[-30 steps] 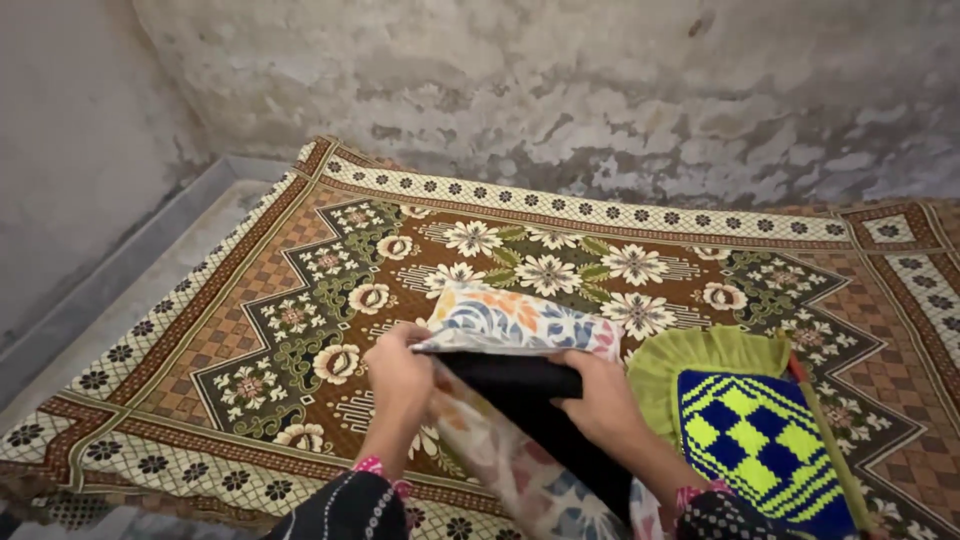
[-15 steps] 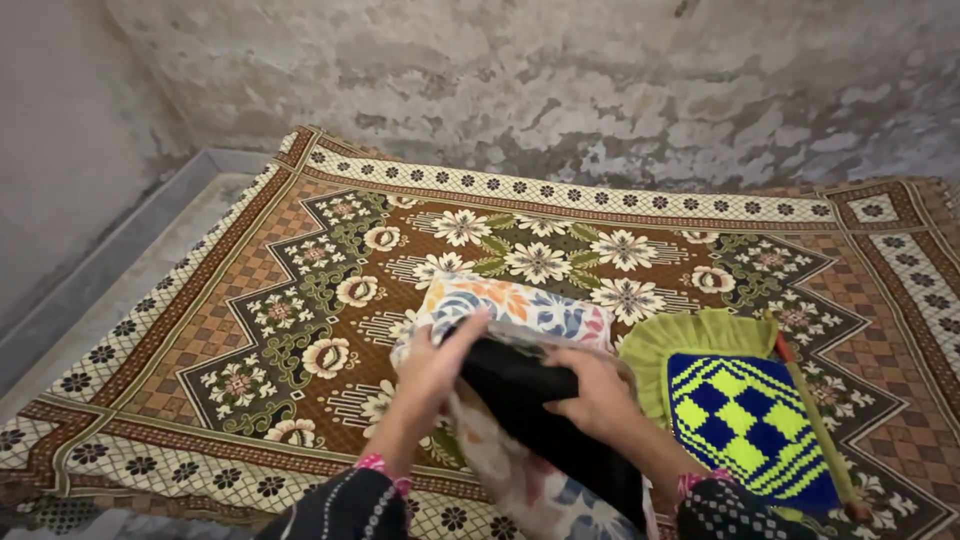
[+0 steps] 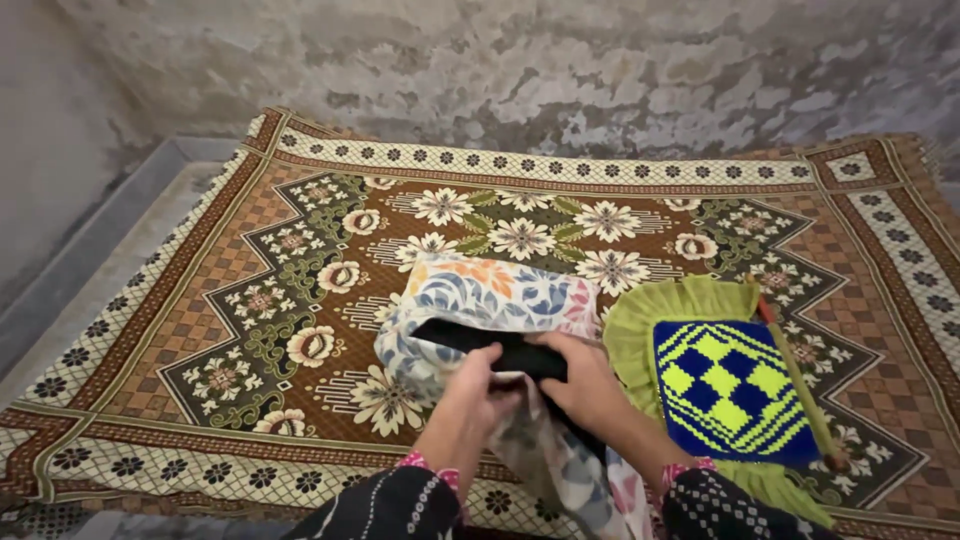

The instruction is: Applying a plastic cover to a table and then arranging a pillow on a bed.

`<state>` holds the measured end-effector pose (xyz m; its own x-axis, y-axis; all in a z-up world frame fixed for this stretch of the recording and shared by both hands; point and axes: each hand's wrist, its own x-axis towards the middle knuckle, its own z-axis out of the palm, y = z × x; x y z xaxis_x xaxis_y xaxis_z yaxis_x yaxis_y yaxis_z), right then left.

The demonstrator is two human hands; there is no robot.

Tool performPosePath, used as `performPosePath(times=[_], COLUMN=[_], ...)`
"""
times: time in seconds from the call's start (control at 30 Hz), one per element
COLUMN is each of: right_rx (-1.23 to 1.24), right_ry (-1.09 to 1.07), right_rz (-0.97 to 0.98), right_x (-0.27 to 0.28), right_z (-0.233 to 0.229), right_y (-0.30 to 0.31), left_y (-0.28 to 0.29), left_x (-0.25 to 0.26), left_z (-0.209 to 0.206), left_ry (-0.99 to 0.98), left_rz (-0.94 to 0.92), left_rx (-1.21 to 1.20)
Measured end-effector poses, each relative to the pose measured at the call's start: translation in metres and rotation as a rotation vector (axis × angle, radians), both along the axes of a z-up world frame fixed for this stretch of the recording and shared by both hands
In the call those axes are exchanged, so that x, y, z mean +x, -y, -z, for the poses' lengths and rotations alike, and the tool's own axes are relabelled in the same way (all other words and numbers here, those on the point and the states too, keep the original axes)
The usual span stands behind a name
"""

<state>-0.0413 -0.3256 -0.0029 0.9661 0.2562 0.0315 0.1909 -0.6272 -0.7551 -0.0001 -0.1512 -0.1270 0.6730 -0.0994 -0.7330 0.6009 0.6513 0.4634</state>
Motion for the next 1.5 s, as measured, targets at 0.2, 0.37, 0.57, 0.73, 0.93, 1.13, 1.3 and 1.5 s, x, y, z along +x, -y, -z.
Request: performPosePath(times=[0.2,0.37,0.57,0.73,0.93,1.13,1.3,1.5], right_rx=[0.023,-0.339,-0.457,-0.525,-0.843,-0.846,-0.491,-0.326], right_ry=[0.323,-0.269,-0.353,-0.543,-0.474,-0.387,-0.051,0.026], right_rz=[0.006,0.214,0.187,0.019,-0.202,-0.004,-0.078,0.043], right_x=[-0.012,-0.040,-0.046,-0.040,-0.060,-0.047,-0.032,-0.044], right_z=[0.017,0.054,0.069,0.080,0.001,0.012,0.060,0.011], right_y=[0.032,0.061,0.063,0.071,0.036,0.044,0.063,0.036], left_y=[-0.028,-0.061,-0.082,-0.093,-0.087,-0.052,0.022,0.067], left_x=[0.020,0.032,0.035,0.036,0.032,0.016,-0.046,-0.059], left_z=[-0.013,-0.006,-0.007,-0.016,-0.034,-0.019,-0.039,-0.019], left_ry=[-0.100,-0.061,-0.106,-0.146,-0.173,0.035,-0.073,-0.136], left_rz=[-0.275,-0.318,-0.341,-0.360,-0.282,-0.203,0.235,0.164], left_rx=[-0.085,-0.177,-0.129,-0.084,-0.015,-0.114,-0.342,-0.235])
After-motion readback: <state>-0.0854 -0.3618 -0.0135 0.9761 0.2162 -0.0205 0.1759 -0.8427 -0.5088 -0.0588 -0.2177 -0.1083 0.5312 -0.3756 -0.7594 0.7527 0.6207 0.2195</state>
